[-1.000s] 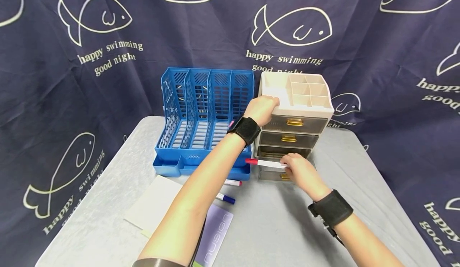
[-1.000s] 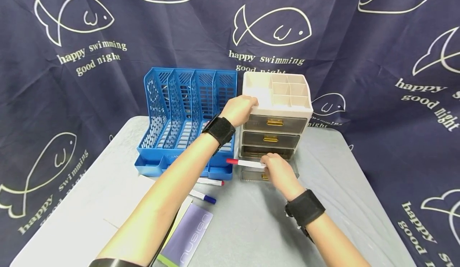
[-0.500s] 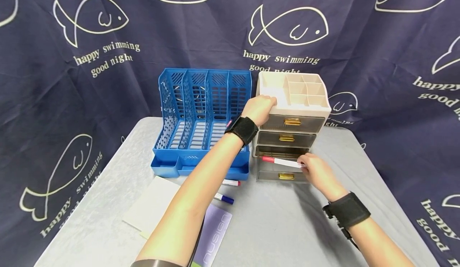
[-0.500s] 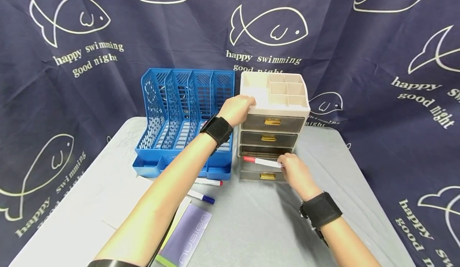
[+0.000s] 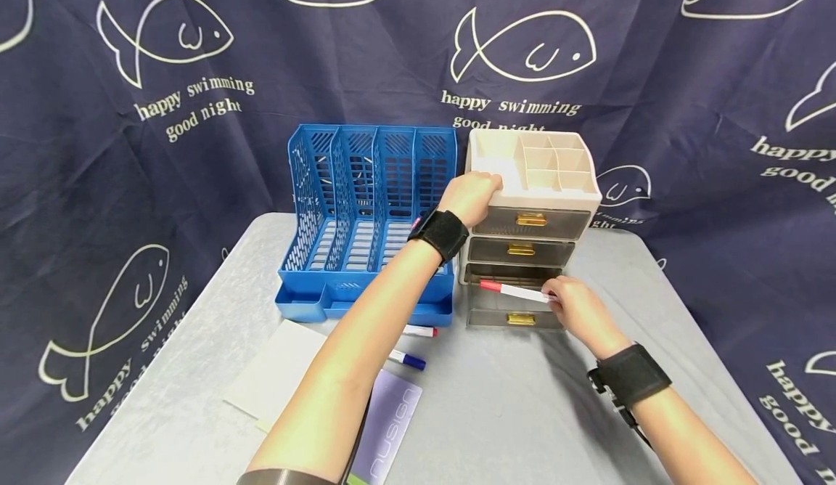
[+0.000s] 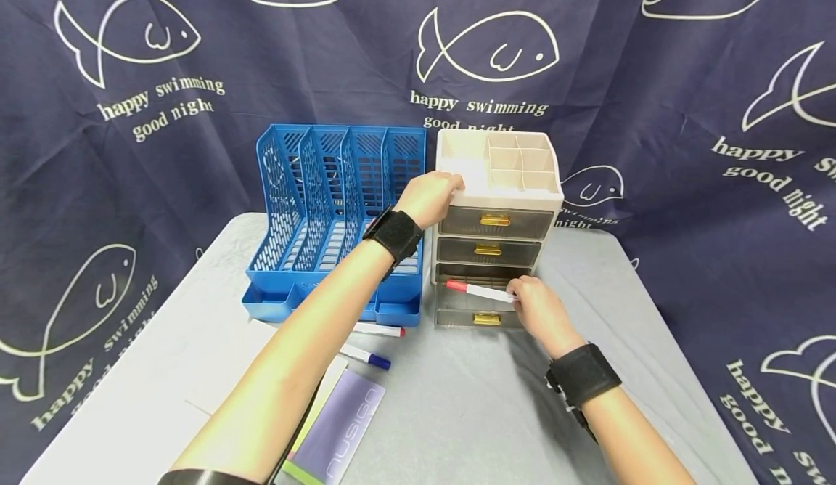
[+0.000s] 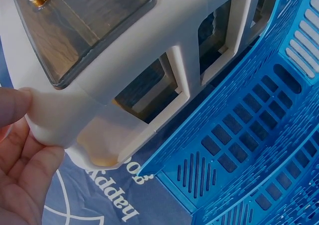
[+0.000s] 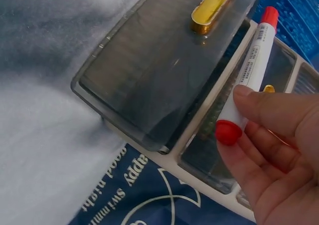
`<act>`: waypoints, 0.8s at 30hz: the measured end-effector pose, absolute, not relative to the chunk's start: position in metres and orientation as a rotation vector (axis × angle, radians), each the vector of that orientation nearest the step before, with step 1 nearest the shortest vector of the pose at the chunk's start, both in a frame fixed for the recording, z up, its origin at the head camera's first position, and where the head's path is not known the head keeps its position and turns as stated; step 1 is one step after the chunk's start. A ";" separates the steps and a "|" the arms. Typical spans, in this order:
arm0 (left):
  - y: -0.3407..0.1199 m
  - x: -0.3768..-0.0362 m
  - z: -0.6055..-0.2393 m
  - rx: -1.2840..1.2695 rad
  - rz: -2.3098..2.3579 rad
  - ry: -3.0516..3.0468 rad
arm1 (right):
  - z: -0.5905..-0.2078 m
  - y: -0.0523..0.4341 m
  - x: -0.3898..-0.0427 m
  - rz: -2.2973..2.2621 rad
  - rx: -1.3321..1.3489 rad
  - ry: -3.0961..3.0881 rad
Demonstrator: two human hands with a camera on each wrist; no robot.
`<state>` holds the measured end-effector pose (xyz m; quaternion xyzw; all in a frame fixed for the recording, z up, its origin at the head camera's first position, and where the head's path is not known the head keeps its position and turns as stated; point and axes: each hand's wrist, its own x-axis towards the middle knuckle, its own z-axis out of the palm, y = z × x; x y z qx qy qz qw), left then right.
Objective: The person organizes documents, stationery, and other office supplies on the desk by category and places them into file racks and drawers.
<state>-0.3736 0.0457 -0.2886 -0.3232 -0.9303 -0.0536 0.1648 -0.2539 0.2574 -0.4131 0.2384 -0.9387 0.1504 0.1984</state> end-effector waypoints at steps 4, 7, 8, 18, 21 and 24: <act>0.046 -0.374 -0.290 -0.929 -0.155 -2.650 | -0.416 0.260 -0.257 0.447 0.652 -2.636; 0.045 -0.374 -0.290 -0.934 -0.150 -2.647 | -0.417 0.261 -0.260 0.461 0.632 -2.662; 0.045 -0.374 -0.290 -0.935 -0.148 -2.646 | -0.417 0.261 -0.261 0.464 0.627 -2.670; 0.044 -0.372 -0.286 -0.936 -0.153 -2.652 | -0.422 0.263 -0.271 0.468 0.634 -2.705; 0.044 -0.372 -0.286 -0.930 -0.154 -2.656 | -0.426 0.264 -0.275 0.473 0.643 -2.720; 0.044 -0.373 -0.286 -0.921 -0.151 -2.662 | -0.430 0.264 -0.280 0.473 0.653 -2.752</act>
